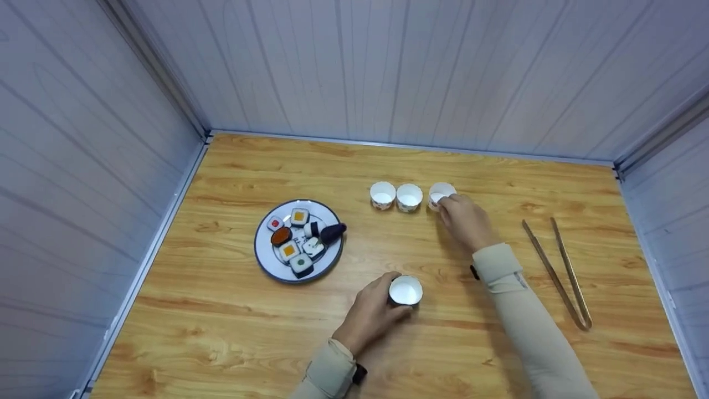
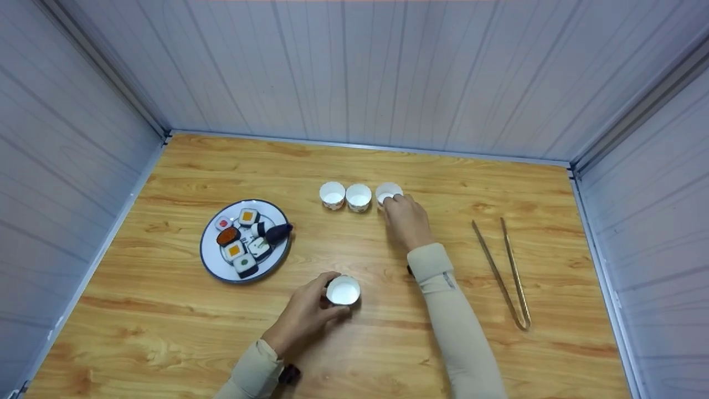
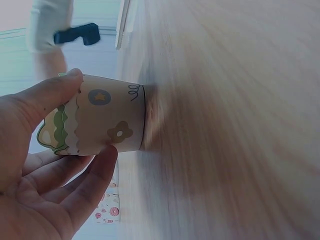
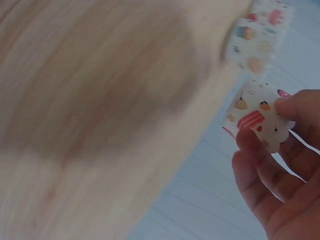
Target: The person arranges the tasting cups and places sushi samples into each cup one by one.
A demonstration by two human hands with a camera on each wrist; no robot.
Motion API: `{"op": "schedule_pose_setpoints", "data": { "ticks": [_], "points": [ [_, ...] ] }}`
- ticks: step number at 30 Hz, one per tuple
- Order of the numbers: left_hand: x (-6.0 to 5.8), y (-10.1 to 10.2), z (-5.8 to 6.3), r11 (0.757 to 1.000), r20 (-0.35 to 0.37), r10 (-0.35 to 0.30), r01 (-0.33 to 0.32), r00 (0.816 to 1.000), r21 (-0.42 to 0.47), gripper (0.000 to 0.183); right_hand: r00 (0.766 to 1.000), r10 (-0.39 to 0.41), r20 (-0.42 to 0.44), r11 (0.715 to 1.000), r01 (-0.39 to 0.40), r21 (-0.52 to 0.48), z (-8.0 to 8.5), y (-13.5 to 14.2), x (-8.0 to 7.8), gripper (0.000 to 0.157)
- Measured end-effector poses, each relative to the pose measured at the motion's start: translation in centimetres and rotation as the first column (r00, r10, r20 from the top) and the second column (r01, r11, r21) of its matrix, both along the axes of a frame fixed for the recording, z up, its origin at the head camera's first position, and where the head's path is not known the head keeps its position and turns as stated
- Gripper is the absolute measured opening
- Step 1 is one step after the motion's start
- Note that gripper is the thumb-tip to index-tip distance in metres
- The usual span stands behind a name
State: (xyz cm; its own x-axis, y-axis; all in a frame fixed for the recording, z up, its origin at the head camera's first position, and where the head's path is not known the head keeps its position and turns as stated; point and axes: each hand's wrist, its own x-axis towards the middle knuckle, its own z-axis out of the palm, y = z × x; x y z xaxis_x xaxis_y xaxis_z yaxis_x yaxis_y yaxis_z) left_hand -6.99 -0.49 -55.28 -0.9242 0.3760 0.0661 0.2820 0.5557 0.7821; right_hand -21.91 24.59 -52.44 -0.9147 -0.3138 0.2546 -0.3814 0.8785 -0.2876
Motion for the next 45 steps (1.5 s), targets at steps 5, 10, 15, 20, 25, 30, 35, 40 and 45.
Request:
{"op": "schedule_pose_setpoints", "data": {
  "ticks": [5,10,15,20,25,30,35,40,45],
  "points": [
    [0.1,0.1,0.1,1.0,-0.005,-0.002,0.002,1.0,-0.012,0.061,0.995,-0.039,0.095,0.999,0.037,0.021,-0.9,-0.4,-1.5,0.016],
    [0.0,0.3,0.2,1.0,0.013,-0.012,0.012,1.0,0.0,0.063,0.994,-0.051,0.101,0.998,0.047,0.049,-1.4,-0.5,-2.2,0.016],
    [-0.1,0.4,0.2,1.0,0.019,-0.015,0.014,1.0,0.008,0.063,0.992,-0.057,0.109,0.997,0.051,0.056,-1.8,-0.6,-2.3,0.017],
    [-0.1,0.5,0.1,1.0,0.026,-0.008,0.007,1.0,0.011,0.061,0.996,-0.051,0.068,0.998,0.048,0.039,-1.7,-0.7,-1.6,0.015],
    [-0.1,0.5,0.0,1.0,0.021,-0.005,0.005,1.0,0.006,0.062,0.996,-0.031,-0.085,0.999,0.032,0.015,-1.0,-0.9,0.0,0.015],
    [-0.1,0.4,-0.2,1.0,0.008,-0.002,0.002,1.0,0.0,0.061,0.977,0.03,-0.21,1.0,-0.03,0.003,0.7,-1.4,2.7,0.015],
    [-0.1,0.2,-0.2,1.0,0.014,0.001,-0.001,1.0,-0.002,0.061,0.952,0.12,-0.28,0.992,-0.128,-0.011,1.9,-2.1,6.1,0.016],
    [-0.1,0.2,-0.1,1.0,0.028,0.0,0.001,1.0,-0.008,0.061,0.93,0.176,-0.323,0.98,-0.196,-0.032,2.1,-2.7,9.6,0.017],
    [-0.1,0.1,-0.1,1.0,0.019,-0.001,0.001,1.0,-0.009,0.061,0.931,0.223,-0.287,0.969,-0.245,-0.042,1.8,-3.5,12.6,0.022]
  ]
}}
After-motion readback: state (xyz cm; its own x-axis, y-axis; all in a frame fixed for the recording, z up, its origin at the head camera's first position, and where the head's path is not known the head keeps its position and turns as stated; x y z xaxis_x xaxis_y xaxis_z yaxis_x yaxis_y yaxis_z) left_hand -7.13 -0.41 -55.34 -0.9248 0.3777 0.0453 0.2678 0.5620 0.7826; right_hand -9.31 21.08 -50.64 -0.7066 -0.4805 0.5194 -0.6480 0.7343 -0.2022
